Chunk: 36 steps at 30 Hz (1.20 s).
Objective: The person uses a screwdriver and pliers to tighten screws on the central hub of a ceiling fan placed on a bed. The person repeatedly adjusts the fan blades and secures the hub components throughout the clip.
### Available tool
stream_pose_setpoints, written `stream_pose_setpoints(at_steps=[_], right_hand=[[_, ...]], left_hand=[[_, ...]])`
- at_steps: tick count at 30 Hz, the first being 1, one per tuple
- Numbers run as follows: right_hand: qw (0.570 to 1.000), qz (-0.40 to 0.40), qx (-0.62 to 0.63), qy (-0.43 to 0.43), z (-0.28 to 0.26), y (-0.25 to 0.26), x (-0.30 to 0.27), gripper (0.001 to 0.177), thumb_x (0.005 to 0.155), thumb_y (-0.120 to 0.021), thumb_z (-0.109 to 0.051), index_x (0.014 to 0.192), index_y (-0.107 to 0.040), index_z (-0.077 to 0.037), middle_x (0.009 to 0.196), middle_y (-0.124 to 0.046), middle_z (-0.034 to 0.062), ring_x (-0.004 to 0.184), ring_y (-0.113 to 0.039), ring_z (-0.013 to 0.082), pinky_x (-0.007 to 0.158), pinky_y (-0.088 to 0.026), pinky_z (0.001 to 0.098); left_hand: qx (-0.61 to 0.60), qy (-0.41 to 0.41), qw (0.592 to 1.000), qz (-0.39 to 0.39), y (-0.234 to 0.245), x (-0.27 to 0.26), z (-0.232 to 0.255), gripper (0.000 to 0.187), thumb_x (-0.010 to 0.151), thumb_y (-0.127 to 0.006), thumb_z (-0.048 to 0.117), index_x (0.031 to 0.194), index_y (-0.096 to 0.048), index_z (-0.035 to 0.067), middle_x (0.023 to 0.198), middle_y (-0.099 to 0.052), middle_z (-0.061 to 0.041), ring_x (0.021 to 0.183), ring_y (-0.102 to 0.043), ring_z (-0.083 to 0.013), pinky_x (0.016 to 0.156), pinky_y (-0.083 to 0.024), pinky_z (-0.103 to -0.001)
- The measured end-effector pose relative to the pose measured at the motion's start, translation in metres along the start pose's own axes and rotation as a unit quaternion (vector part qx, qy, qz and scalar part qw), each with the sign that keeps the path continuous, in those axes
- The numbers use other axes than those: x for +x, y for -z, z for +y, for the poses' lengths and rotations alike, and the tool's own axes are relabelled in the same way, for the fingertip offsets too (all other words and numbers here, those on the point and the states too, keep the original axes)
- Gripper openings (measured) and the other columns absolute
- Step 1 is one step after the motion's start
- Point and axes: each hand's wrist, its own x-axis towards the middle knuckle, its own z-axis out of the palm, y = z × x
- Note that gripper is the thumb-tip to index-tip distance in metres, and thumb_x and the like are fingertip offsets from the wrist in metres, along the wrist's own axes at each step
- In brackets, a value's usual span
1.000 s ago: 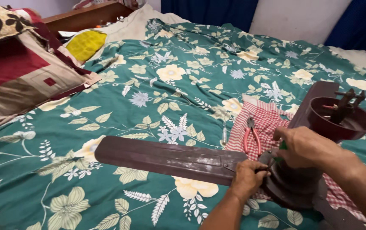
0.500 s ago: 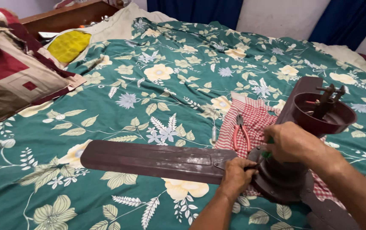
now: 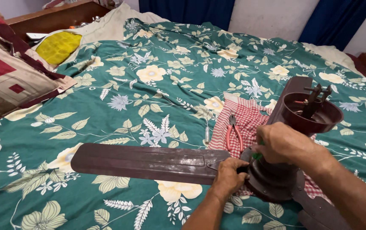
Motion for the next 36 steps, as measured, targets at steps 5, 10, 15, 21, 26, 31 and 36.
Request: stream_pose_setpoints(at_steps=[5, 10, 15, 21, 26, 31, 36], right_hand=[[0.999, 0.007, 0.030, -0.011, 0.000, -0.002, 0.000, 0.028, 0.086, -0.073, -0.029, 0.105, -0.069, -0.008, 0.089, -0.075, 0.0208, 0.089, -0.076, 0.0377, 0.081, -0.060, 0.0447], [0.998, 0.030, 0.036, 0.048, 0.000, -0.007, 0.004, 0.029, 0.080, -0.073, -0.023, 0.104, -0.067, -0.006, 0.084, -0.075, 0.0201, 0.088, -0.074, 0.0385, 0.076, -0.059, 0.0481], [0.996, 0.066, 0.042, 0.034, 0.003, -0.015, 0.007, 0.029, 0.087, -0.073, -0.030, 0.099, -0.068, -0.004, 0.082, -0.074, 0.0218, 0.083, -0.075, 0.0404, 0.075, -0.059, 0.0484], [0.994, 0.073, 0.031, 0.072, 0.012, -0.014, 0.008, 0.028, 0.081, -0.074, -0.025, 0.099, -0.068, -0.004, 0.083, -0.075, 0.0220, 0.087, -0.074, 0.0408, 0.076, -0.058, 0.0494], [0.998, 0.022, 0.063, -0.005, 0.005, -0.008, 0.001, 0.040, 0.086, -0.074, -0.026, 0.115, -0.058, -0.003, 0.088, -0.075, 0.0238, 0.089, -0.075, 0.0398, 0.078, -0.061, 0.0461], [0.997, 0.070, 0.029, -0.011, 0.002, -0.012, 0.000, 0.033, 0.089, -0.073, -0.031, 0.107, -0.068, -0.004, 0.088, -0.074, 0.0243, 0.090, -0.074, 0.0413, 0.080, -0.059, 0.0477], [0.980, 0.124, 0.093, 0.124, 0.010, -0.013, 0.001, 0.036, 0.077, -0.080, -0.021, 0.102, -0.064, -0.001, 0.080, -0.072, 0.0241, 0.082, -0.072, 0.0450, 0.073, -0.057, 0.0515]], left_hand=[[0.000, -0.019, 1.000, -0.003, 0.000, 0.001, -0.003, 0.041, 0.069, -0.084, 0.004, 0.109, -0.078, 0.007, 0.107, -0.074, -0.016, 0.102, -0.072, -0.0293, 0.094, -0.056, -0.035], [0.010, -0.053, 0.999, 0.008, 0.001, 0.001, -0.007, 0.040, 0.069, -0.085, 0.003, 0.108, -0.077, 0.004, 0.106, -0.074, -0.016, 0.102, -0.072, -0.0302, 0.094, -0.056, -0.036], [-0.010, -0.096, 0.995, 0.023, -0.002, -0.001, -0.013, 0.038, 0.068, -0.084, 0.002, 0.106, -0.076, 0.001, 0.106, -0.074, -0.017, 0.102, -0.071, -0.0316, 0.094, -0.056, -0.037], [-0.002, -0.123, 0.992, 0.024, -0.002, 0.000, -0.015, 0.039, 0.068, -0.083, 0.000, 0.106, -0.075, -0.001, 0.108, -0.075, -0.016, 0.105, -0.071, -0.0311, 0.097, -0.055, -0.036], [0.001, -0.110, 0.994, 0.020, 0.000, 0.000, -0.009, 0.037, 0.068, -0.083, 0.000, 0.105, -0.076, -0.001, 0.108, -0.075, -0.016, 0.105, -0.071, -0.0306, 0.097, -0.055, -0.036], [0.002, -0.113, 0.994, 0.010, 0.002, -0.001, -0.006, 0.037, 0.068, -0.082, -0.001, 0.105, -0.076, -0.001, 0.108, -0.076, -0.015, 0.106, -0.071, -0.0302, 0.098, -0.055, -0.035], [0.018, -0.108, 0.994, -0.006, 0.007, -0.002, 0.003, 0.041, 0.066, -0.084, 0.000, 0.105, -0.075, -0.002, 0.109, -0.075, -0.015, 0.107, -0.069, -0.0302, 0.098, -0.054, -0.035]])
